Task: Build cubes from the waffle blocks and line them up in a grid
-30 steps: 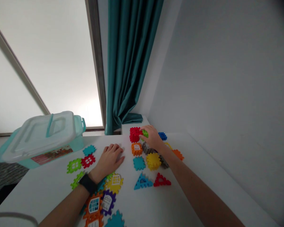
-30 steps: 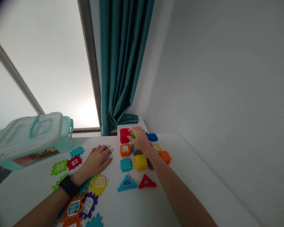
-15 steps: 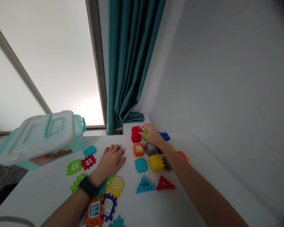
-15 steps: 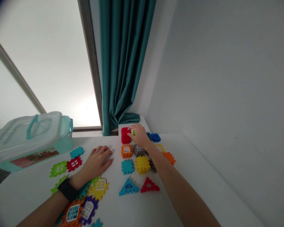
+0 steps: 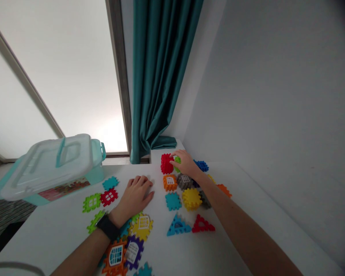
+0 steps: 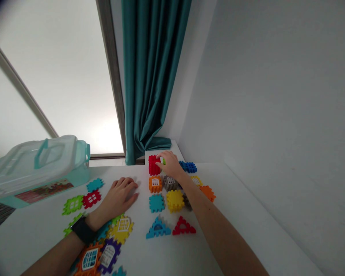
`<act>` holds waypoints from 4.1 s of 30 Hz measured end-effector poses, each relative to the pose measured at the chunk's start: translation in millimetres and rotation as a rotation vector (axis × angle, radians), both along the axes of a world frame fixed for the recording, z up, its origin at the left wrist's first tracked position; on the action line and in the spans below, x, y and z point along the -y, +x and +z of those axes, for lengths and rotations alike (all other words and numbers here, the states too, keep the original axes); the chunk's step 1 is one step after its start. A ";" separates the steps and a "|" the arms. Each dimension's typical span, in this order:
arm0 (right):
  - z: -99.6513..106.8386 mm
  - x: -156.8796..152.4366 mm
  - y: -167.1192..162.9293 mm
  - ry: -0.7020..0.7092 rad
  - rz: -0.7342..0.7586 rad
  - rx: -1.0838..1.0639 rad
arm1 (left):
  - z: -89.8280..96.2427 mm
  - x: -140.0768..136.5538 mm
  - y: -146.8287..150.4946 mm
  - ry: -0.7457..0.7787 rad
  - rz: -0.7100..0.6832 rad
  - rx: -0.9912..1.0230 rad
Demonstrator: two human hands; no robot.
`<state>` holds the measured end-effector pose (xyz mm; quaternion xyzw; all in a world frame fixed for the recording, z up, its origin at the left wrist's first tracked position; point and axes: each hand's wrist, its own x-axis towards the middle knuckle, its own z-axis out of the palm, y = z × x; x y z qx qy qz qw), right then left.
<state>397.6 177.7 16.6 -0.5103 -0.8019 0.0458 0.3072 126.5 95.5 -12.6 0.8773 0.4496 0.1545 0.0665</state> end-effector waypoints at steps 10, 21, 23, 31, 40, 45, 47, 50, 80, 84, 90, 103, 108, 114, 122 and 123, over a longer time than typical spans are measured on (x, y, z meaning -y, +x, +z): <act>1.2 1.8 -1.8 -0.008 -0.016 0.008 | -0.9 -0.1 0.0 0.000 -0.006 0.010; 7.0 28.3 -5.4 0.012 -0.024 -0.005 | 0.7 0.4 0.1 -0.002 -0.007 -0.001; 8.9 39.6 -9.1 0.019 -0.015 0.001 | 2.0 0.3 0.1 -0.003 -0.005 -0.010; 9.8 87.8 -31.0 0.029 0.054 0.016 | 14.3 0.1 -3.6 0.002 -0.028 -0.010; 4.9 126.0 -52.3 0.000 0.124 0.049 | 28.8 12.2 -9.6 0.014 -0.046 -0.009; 4.3 140.2 -62.3 -0.020 0.148 0.066 | 28.1 25.0 -24.7 0.036 -0.053 -0.022; 2.7 143.5 -67.3 -0.015 0.168 0.062 | 28.0 30.7 -34.7 0.045 -0.069 -0.024; -0.2 147.7 -76.8 -0.009 0.195 0.063 | 28.0 39.3 -53.1 0.040 -0.093 -0.031; -7.6 211.3 -172.0 -0.196 0.423 0.071 | 28.7 85.2 -150.5 -0.095 -0.175 0.052; -9.8 215.5 -169.0 -0.199 0.423 0.102 | 24.4 82.3 -152.0 -0.088 -0.147 0.048; -13.0 215.7 -165.7 -0.197 0.403 0.124 | 20.5 81.3 -153.5 -0.069 -0.122 0.065; -18.0 214.4 -165.5 -0.089 0.295 0.062 | 19.4 77.9 -149.5 0.057 -0.094 0.239; -20.9 211.7 -164.8 -0.053 0.261 0.021 | 17.1 86.7 -129.8 0.068 -0.153 0.260; -24.4 210.6 -163.6 -0.054 0.271 -0.003 | 15.8 94.9 -116.9 0.056 -0.206 0.281; -21.1 210.4 -160.7 -0.088 0.321 -0.003 | 13.1 95.0 -115.4 0.021 -0.211 0.283; -20.6 210.4 -160.5 -0.087 0.323 -0.004 | 12.7 94.8 -115.5 0.020 -0.212 0.285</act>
